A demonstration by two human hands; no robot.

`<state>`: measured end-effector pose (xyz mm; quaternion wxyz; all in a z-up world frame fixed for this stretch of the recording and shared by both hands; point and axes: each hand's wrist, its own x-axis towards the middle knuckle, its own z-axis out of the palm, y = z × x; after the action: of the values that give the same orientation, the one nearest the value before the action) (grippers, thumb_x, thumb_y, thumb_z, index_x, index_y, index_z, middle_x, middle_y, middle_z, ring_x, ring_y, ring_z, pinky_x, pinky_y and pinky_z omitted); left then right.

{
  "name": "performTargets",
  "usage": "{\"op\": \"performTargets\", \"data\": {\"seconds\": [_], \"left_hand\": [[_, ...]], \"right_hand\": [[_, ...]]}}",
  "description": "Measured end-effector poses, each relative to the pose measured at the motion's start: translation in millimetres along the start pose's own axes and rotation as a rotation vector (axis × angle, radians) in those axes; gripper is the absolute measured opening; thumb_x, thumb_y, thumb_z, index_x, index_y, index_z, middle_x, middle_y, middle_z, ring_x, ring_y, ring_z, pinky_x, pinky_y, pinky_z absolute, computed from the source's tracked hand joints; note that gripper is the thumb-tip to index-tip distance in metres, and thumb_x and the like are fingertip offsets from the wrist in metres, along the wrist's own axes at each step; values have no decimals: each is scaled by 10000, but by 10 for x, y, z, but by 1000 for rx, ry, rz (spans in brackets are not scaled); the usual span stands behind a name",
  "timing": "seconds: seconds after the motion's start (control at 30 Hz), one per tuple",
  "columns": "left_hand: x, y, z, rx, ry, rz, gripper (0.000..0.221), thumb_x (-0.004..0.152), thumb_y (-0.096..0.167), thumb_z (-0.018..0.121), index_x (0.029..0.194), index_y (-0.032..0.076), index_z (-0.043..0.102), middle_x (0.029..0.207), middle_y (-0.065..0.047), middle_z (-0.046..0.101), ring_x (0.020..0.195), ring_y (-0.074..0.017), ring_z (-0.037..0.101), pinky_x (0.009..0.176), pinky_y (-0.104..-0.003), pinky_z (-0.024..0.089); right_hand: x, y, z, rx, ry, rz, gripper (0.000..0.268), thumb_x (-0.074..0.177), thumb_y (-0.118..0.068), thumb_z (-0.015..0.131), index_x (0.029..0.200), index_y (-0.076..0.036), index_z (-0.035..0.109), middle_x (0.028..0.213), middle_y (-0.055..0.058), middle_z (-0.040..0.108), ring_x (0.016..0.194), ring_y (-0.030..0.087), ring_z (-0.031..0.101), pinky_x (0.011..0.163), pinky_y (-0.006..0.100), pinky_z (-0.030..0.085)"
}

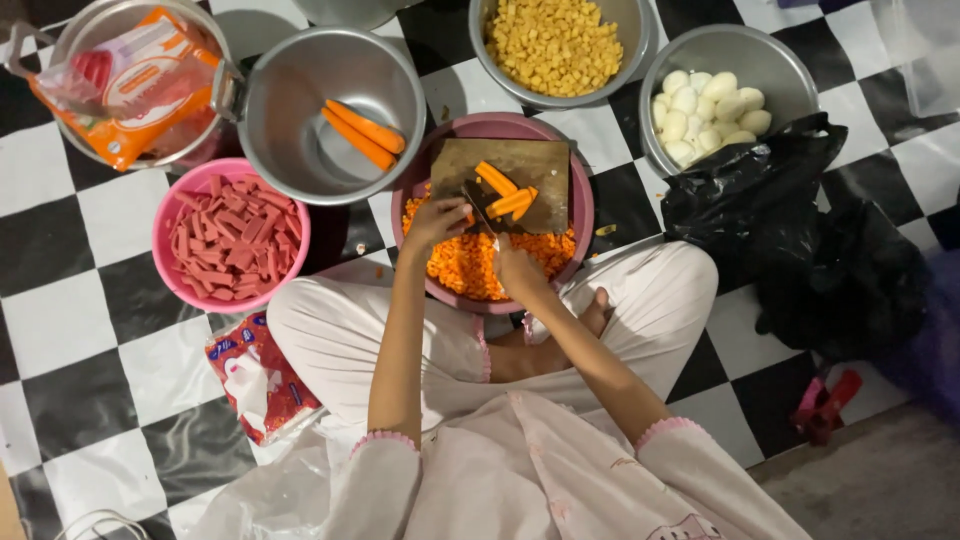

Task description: Chopping carrots into small pieces on a wooden board while sitting on the floor.

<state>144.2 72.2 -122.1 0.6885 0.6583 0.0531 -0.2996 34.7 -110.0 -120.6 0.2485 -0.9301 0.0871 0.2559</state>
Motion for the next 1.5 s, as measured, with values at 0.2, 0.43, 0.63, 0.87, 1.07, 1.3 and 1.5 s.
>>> {"op": "performTargets", "data": {"seconds": [0.2, 0.43, 0.63, 0.87, 1.07, 1.3, 1.5], "left_hand": [[208, -430, -31, -73, 144, -31, 523, 890, 384, 892, 1285, 97, 705, 1237, -164, 653, 1068, -266, 719, 890, -359, 666], [22, -341, 203, -188, 302, 83, 601, 806, 239, 954, 1226, -70, 654, 1132, -258, 687, 1029, -311, 725, 888, -371, 626], [-326, 53, 342, 152, 304, 124, 417, 910, 289, 837, 1172, -14, 720, 1036, -171, 750, 978, -256, 752, 829, -363, 658], [-340, 121, 372, 365, 384, 102, 455, 888, 407, 806, 1142, 33, 760, 1012, -165, 768, 1042, -347, 721, 892, -448, 581], [-298, 132, 308, 390, 381, 92, 466, 887, 435, 797, 1138, 44, 763, 962, -149, 767, 1006, -338, 728, 900, -437, 569], [-263, 176, 302, 426, 382, 41, 399, 859, 429, 783, 1086, 101, 766, 827, -65, 771, 840, -204, 766, 847, -348, 575], [-237, 203, 275, 458, 415, 22, 425, 840, 446, 768, 1090, 103, 764, 798, -77, 769, 831, -216, 770, 855, -367, 565]], "right_hand": [[-406, -336, -402, 237, 195, -182, 450, 1051, -270, 348, 1428, -25, 352, 942, 390, 686, 959, 543, 694, 860, 629, 548], [-367, -432, -473, 244, 174, -185, 442, 1025, -257, 400, 1402, -29, 367, 985, 358, 696, 954, 514, 702, 811, 608, 559], [-401, -465, -515, 220, 142, -85, 362, 1027, -303, 409, 1337, -116, 408, 954, 303, 702, 959, 489, 708, 818, 593, 570], [-448, -573, -608, 194, 78, -96, 482, 1014, -206, 412, 1451, -9, 364, 994, 338, 699, 973, 487, 710, 827, 606, 566], [-347, -566, -553, 226, 51, -71, 517, 1010, -209, 407, 1478, 5, 361, 994, 327, 704, 982, 504, 699, 854, 621, 552], [-283, -530, -489, 167, 82, -64, 457, 1041, -231, 355, 1466, -66, 381, 1030, 334, 703, 1016, 521, 687, 894, 619, 550], [-149, -467, -322, 119, 90, -43, 463, 1030, -221, 354, 1468, -71, 386, 994, 315, 712, 975, 505, 707, 851, 612, 568]]}}
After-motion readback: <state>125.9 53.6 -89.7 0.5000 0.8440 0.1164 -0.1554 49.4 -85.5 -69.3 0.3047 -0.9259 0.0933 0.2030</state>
